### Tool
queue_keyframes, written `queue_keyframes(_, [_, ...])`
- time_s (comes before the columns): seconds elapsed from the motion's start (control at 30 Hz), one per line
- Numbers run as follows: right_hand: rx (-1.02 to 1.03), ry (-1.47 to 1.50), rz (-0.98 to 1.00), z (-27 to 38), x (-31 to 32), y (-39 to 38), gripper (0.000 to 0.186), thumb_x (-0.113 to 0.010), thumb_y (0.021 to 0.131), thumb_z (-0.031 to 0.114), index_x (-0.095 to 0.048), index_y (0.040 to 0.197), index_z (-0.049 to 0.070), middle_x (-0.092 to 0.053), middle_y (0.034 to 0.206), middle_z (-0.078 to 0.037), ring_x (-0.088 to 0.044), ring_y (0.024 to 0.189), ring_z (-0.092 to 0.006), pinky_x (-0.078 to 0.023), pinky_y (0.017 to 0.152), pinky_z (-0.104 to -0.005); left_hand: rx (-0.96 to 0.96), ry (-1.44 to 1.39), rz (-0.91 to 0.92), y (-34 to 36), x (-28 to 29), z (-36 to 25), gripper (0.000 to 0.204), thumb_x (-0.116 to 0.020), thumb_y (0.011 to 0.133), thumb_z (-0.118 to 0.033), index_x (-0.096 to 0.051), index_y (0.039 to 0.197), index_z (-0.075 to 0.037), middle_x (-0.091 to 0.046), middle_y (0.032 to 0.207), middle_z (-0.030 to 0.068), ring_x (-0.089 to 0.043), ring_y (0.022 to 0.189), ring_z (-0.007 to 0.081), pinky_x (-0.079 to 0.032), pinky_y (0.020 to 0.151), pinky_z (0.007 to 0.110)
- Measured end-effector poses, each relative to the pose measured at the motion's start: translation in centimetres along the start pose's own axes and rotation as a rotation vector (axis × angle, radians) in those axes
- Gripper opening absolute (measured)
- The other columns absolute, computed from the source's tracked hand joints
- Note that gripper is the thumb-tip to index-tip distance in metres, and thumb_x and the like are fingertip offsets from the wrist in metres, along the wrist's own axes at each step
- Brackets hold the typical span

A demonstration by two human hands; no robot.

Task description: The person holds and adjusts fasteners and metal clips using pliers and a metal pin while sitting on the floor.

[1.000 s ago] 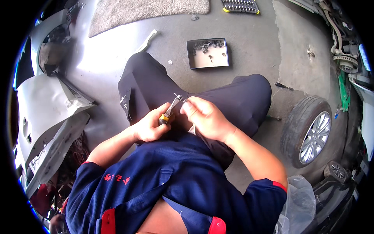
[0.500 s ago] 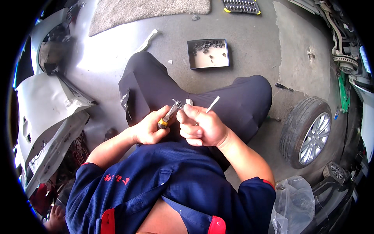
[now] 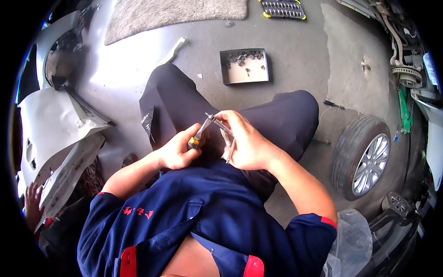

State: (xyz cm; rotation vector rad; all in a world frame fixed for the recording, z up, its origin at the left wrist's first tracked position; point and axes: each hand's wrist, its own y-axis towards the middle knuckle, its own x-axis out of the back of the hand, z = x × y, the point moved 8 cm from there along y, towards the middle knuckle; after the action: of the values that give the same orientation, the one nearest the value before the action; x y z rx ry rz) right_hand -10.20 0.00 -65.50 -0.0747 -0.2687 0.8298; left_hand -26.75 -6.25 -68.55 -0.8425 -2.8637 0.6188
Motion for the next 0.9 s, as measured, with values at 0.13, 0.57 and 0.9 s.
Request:
queue_keyframes(0.13, [-0.220,0.898,0.121,-0.3,-0.3,-0.7,0.074,-0.067,0.084,-0.007,-0.043,0.153,0.001,-0.057,0.136,-0.009,-0.060,0.112,-0.0161,-0.053,0.094,-0.0301,-0.030,0.034,-0.013,-0.2,0.1,-0.4,0.041,-0.062,0.084,-0.001,-0.053,0.125,-0.001,-0.061,0.099,0.0103,-0.059,0.092,0.0228,-0.051,0.088,0.039])
queue_keyframes(0.57, [-0.173,1.587,-0.265,-2.9,-3.6,-2.7,0.046,-0.066,0.107,0.011,-0.054,0.150,0.001,-0.057,0.153,-0.019,-0.069,0.110,-0.0132,-0.056,0.101,-0.0240,-0.073,0.045,-0.042,0.0,0.6,-1.1,0.044,-0.062,0.084,-0.001,-0.053,0.127,-0.001,-0.061,0.097,0.0114,-0.060,0.088,0.0241,-0.051,0.085,0.038])
queue_keyframes(0.9, [-0.311,1.241,-0.153,-2.5,-3.0,-3.2,0.040,-0.056,0.114,0.027,-0.062,0.143,-0.001,-0.076,0.116,-0.014,-0.075,0.098,-0.0193,-0.063,0.091,-0.0334,-0.047,0.085,-0.018,0.0,0.6,-1.1,0.039,-0.061,0.085,-0.002,-0.053,0.123,0.000,-0.063,0.100,0.0157,-0.062,0.092,0.0292,-0.052,0.088,0.041])
